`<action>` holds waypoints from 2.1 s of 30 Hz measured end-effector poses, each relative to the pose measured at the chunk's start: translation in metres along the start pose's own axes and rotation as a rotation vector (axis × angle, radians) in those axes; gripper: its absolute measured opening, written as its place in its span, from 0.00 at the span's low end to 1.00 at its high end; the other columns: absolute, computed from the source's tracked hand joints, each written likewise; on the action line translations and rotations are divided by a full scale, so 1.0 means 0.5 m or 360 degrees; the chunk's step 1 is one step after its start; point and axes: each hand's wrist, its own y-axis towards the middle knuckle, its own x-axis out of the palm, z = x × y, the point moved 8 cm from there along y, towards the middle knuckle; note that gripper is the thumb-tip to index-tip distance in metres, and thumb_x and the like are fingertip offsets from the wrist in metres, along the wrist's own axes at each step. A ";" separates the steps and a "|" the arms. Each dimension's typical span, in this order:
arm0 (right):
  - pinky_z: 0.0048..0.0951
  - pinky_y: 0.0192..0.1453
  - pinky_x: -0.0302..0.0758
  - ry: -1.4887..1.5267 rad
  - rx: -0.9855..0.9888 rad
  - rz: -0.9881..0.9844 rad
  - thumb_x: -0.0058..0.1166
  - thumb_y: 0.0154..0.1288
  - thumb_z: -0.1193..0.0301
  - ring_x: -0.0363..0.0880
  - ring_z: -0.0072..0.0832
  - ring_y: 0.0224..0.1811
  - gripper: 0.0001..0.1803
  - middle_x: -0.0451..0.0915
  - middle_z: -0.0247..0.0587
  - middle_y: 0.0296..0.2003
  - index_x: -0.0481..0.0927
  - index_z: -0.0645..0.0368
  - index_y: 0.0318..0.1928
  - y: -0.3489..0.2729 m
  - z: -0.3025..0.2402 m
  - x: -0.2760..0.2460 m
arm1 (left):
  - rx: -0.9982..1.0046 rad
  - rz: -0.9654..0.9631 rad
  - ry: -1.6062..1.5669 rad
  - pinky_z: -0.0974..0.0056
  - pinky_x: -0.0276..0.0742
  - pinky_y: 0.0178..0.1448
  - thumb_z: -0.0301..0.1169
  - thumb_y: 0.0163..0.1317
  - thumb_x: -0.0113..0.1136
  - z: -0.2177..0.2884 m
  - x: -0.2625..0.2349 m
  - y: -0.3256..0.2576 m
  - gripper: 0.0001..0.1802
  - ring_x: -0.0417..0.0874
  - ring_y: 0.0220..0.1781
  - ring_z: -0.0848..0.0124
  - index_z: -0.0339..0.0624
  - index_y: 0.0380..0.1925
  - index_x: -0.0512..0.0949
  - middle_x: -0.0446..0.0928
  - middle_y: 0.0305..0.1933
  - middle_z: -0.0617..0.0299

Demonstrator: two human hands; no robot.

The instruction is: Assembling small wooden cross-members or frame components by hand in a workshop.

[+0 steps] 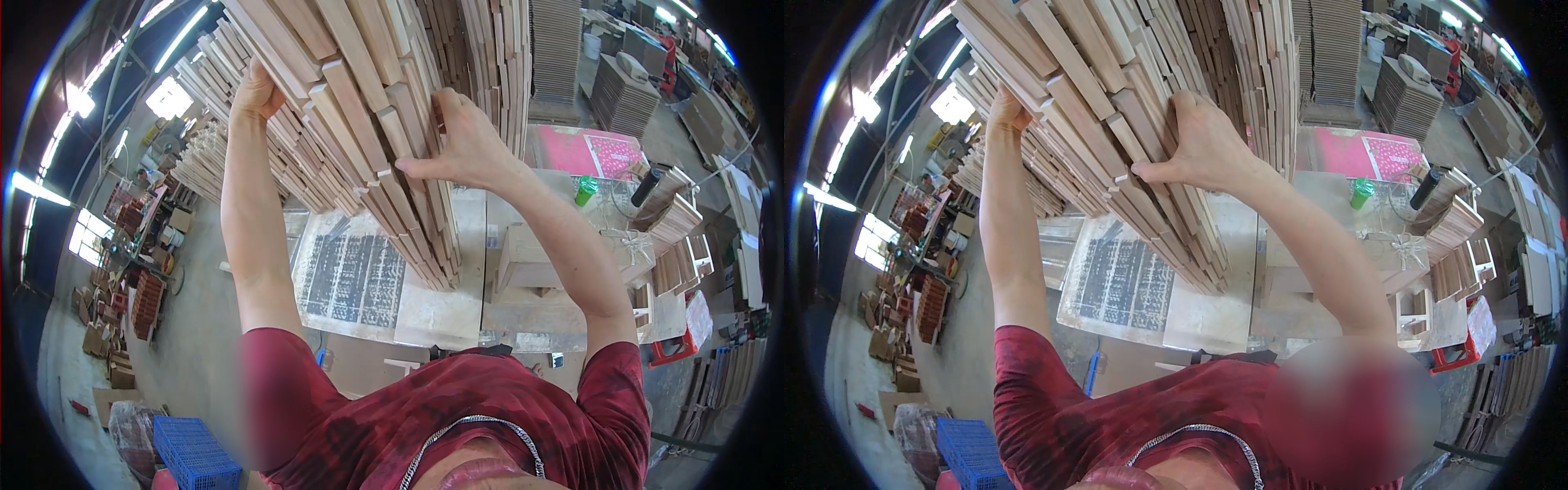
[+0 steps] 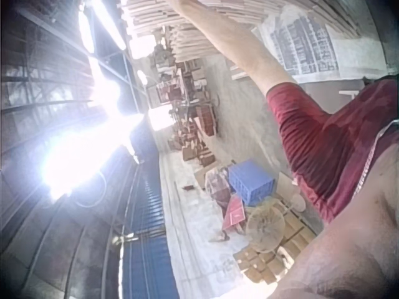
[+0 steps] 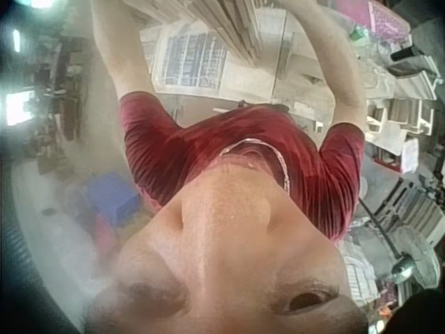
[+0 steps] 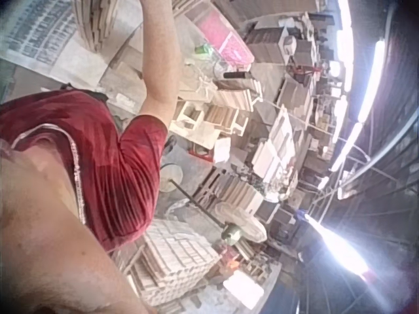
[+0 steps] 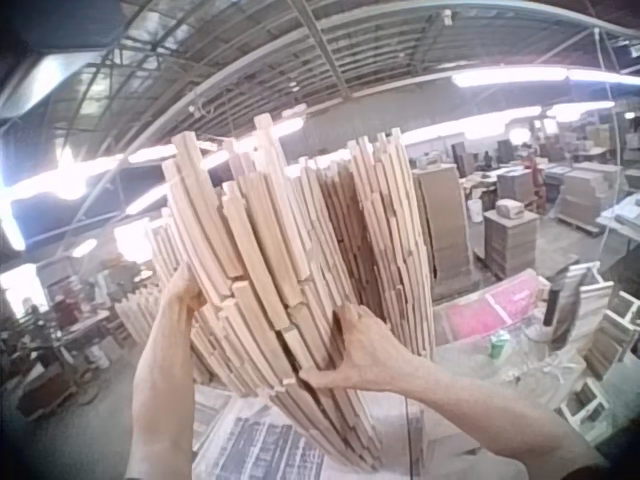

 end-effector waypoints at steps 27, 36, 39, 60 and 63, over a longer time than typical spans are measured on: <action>0.46 0.57 0.76 -0.0013 0.0168 -0.0073 0.74 0.41 0.46 0.76 0.54 0.49 0.49 0.76 0.66 0.43 0.70 0.78 0.49 0.005 0.005 0.009 | 0.0109 0.0616 -0.0238 0.46 0.63 0.76 0.78 0.64 0.35 -0.025 0.193 -0.137 0.58 0.61 0.78 0.53 0.41 0.77 0.53 0.60 0.77 0.48; 0.46 0.66 0.73 -0.0422 0.0197 -0.0312 0.75 0.43 0.37 0.75 0.54 0.63 0.65 0.73 0.71 0.58 0.64 0.81 0.66 0.014 -0.044 -0.015 | 0.0421 0.0558 0.0772 0.61 0.74 0.56 0.67 0.63 0.57 0.021 0.136 -0.164 0.47 0.78 0.51 0.66 0.35 0.64 0.68 0.78 0.50 0.54; 0.44 0.62 0.76 -0.0389 -0.0150 0.0437 0.71 0.39 0.30 0.78 0.54 0.58 0.70 0.75 0.68 0.52 0.65 0.85 0.61 0.102 -0.047 -0.105 | 0.0570 0.0502 0.0516 0.67 0.71 0.46 0.60 0.62 0.63 0.032 0.193 -0.146 0.39 0.74 0.39 0.74 0.36 0.57 0.71 0.76 0.39 0.64; 0.46 0.61 0.77 0.0569 -0.0357 0.0564 0.57 0.63 0.37 0.77 0.54 0.58 0.60 0.70 0.70 0.59 0.50 0.81 0.69 0.168 -0.113 -0.047 | 0.0849 0.0370 -0.0087 0.59 0.76 0.65 0.49 0.74 0.53 0.040 0.203 -0.185 0.33 0.80 0.61 0.63 0.38 0.69 0.66 0.76 0.63 0.53; 0.43 0.64 0.76 0.0660 -0.0386 0.0624 0.57 0.63 0.36 0.78 0.52 0.60 0.60 0.74 0.70 0.58 0.51 0.82 0.69 0.163 -0.104 -0.042 | 0.0953 0.0614 0.0254 0.59 0.62 0.74 0.48 0.78 0.47 0.052 0.228 -0.189 0.32 0.68 0.71 0.66 0.40 0.72 0.61 0.69 0.70 0.55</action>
